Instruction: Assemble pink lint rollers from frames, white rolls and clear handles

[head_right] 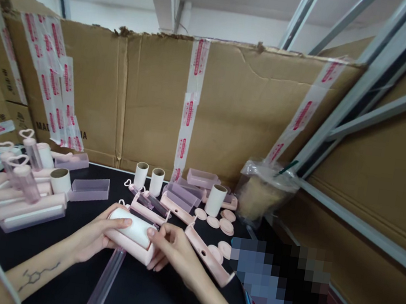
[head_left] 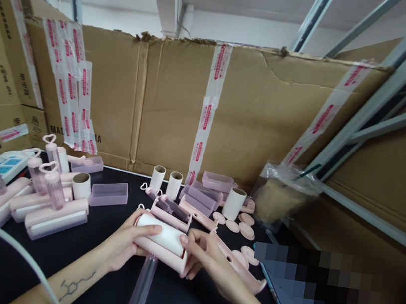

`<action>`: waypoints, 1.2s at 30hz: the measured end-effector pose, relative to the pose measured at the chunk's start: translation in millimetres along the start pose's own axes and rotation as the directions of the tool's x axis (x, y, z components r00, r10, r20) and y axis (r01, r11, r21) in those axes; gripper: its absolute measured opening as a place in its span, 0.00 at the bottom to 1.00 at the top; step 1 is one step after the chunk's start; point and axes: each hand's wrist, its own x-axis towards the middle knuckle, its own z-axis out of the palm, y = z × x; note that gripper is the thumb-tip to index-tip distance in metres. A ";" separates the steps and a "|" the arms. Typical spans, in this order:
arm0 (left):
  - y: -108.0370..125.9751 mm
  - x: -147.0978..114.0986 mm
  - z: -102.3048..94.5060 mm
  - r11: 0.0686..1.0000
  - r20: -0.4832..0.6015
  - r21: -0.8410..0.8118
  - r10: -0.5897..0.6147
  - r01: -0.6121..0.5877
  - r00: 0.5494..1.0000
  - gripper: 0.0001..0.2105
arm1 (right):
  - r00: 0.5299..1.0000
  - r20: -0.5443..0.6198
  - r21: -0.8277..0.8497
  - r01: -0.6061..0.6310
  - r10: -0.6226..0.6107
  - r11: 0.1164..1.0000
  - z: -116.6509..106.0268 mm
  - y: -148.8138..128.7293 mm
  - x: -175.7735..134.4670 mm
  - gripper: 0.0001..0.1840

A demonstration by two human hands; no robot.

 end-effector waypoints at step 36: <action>27.7 -5.5 -13.5 0.716 0.218 0.503 0.438 -0.485 0.872 0.21 | 0.569 0.267 -0.841 0.531 -0.778 0.100 -32.5 0.4 -16.4 0.31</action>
